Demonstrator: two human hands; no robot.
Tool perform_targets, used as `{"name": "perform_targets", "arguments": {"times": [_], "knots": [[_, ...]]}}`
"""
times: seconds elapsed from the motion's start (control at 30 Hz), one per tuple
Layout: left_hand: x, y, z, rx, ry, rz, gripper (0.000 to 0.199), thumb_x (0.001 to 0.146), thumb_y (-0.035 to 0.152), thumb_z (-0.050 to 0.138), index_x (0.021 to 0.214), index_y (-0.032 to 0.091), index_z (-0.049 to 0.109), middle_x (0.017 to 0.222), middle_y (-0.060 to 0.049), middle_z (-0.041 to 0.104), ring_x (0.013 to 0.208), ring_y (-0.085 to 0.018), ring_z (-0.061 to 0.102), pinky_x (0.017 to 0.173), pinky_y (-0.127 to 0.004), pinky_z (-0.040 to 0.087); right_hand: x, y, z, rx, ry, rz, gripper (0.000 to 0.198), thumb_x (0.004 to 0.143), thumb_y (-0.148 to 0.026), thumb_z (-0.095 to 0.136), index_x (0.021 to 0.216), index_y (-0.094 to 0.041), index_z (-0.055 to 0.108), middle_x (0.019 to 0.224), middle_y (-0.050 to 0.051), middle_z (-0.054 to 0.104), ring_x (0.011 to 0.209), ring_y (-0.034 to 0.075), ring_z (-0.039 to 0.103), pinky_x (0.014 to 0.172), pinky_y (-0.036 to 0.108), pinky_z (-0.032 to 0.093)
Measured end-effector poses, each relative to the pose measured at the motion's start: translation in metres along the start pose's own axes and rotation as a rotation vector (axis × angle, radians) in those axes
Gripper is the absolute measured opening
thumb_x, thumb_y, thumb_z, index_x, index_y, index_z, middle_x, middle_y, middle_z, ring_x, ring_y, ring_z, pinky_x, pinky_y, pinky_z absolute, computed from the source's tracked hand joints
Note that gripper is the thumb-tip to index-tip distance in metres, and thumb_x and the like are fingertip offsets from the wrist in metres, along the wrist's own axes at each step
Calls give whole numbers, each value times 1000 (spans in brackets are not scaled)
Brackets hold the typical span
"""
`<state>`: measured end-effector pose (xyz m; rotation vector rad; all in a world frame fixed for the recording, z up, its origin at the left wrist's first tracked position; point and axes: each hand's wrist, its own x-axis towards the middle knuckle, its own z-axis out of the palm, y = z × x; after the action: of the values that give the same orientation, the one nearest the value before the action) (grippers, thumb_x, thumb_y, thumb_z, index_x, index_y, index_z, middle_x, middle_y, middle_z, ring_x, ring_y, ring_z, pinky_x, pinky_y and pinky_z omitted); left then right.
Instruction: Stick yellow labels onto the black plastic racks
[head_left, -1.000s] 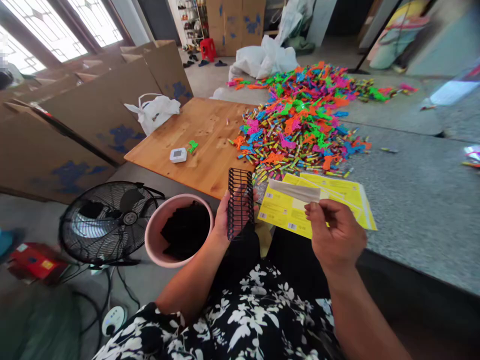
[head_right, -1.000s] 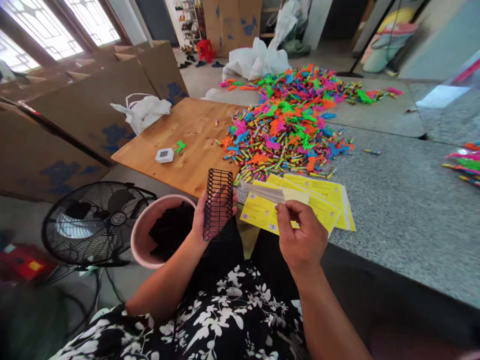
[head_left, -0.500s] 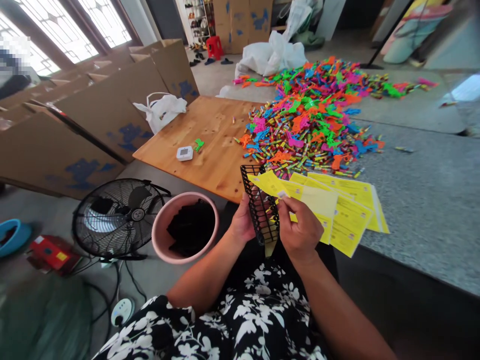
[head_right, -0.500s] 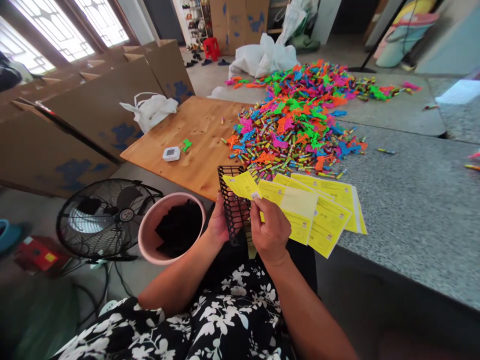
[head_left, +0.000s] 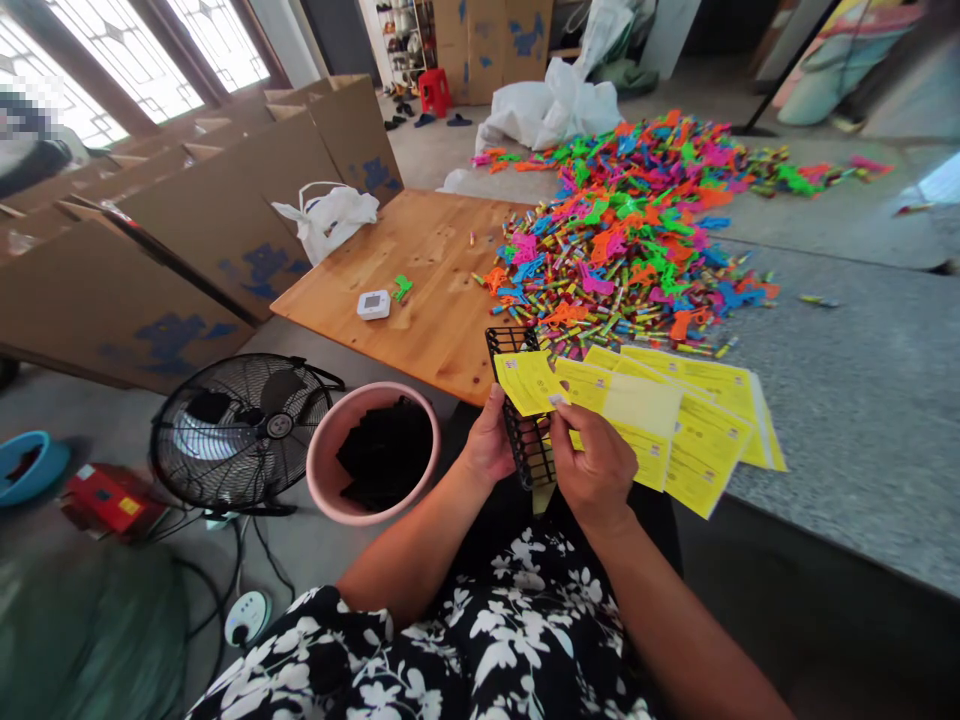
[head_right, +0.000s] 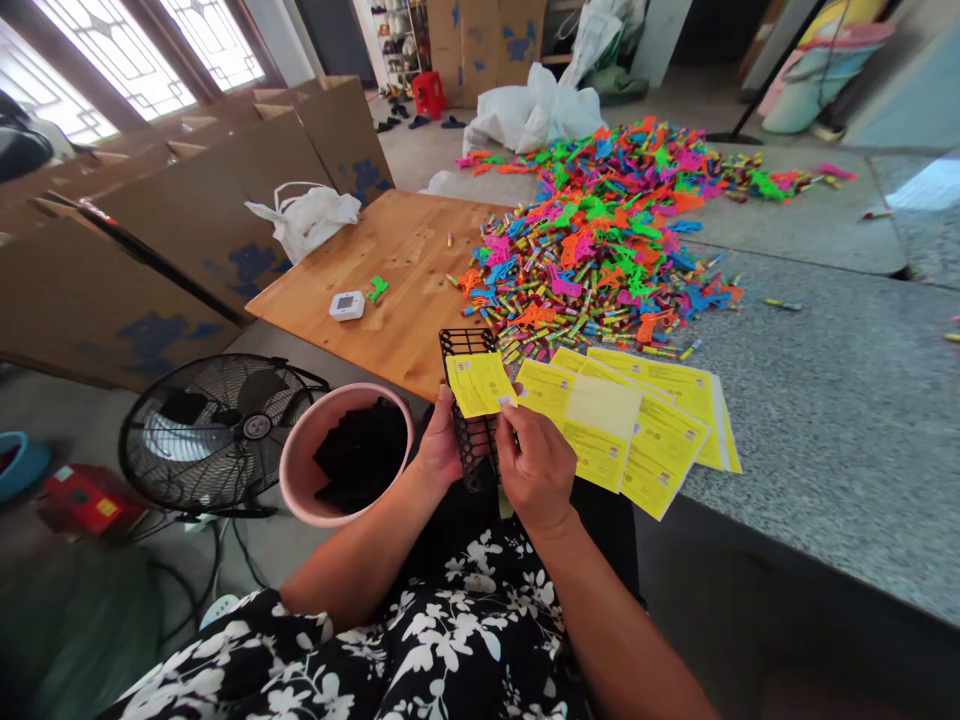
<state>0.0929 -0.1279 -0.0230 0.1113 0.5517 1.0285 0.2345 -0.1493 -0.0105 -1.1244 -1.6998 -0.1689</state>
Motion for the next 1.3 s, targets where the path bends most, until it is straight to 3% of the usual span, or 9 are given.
{"name": "perform_targets", "arguments": {"times": [0.13,0.33,0.63,0.77,0.97,1.2,1.3], "knots": [[-1,1,3,-29,-9,4,71,105,62,35,143,9,61,115,-19,77,104,-30,75,86,-37,58,-1,-1,-1,36,-52,-11,20,97,-12,66,115,-20,69,102,7,79,94,19,76,89,33,62],[1,-1,-3,-14,-9,39,73,99,65,49,148,11,57,119,-18,75,93,-28,75,84,-37,57,0,-5,-3,66,-156,6,19,98,-14,62,114,-20,71,101,8,76,95,21,72,90,37,60],[1,2,-3,34,22,86,65,103,59,44,147,13,59,114,-15,77,84,-24,74,78,-34,56,2,-11,-5,130,-176,102,20,99,-15,60,114,-20,71,105,9,75,101,23,70,94,40,60],[0,3,-6,40,17,16,71,101,66,43,142,12,63,102,-14,78,73,-22,72,72,-33,55,1,-9,-3,141,-153,110,19,100,-17,60,114,-21,72,104,9,75,100,22,71,95,41,60],[1,3,-8,27,16,7,74,99,71,43,139,12,65,112,-17,78,98,-29,75,86,-37,57,-2,-7,-3,153,-127,82,20,99,-14,61,115,-21,72,105,9,76,101,22,71,95,41,60],[5,2,-13,63,18,36,75,98,72,44,141,14,65,112,-16,78,96,-30,75,90,-40,57,-1,-7,-4,109,-120,8,23,97,-11,64,117,-19,71,104,9,75,102,23,69,93,41,60],[5,2,-9,60,-28,32,76,98,71,45,143,12,63,117,-18,76,104,-31,74,96,-41,56,-1,-8,-3,87,-132,1,24,97,-12,63,118,-21,72,103,8,75,101,23,68,94,42,60]]}}
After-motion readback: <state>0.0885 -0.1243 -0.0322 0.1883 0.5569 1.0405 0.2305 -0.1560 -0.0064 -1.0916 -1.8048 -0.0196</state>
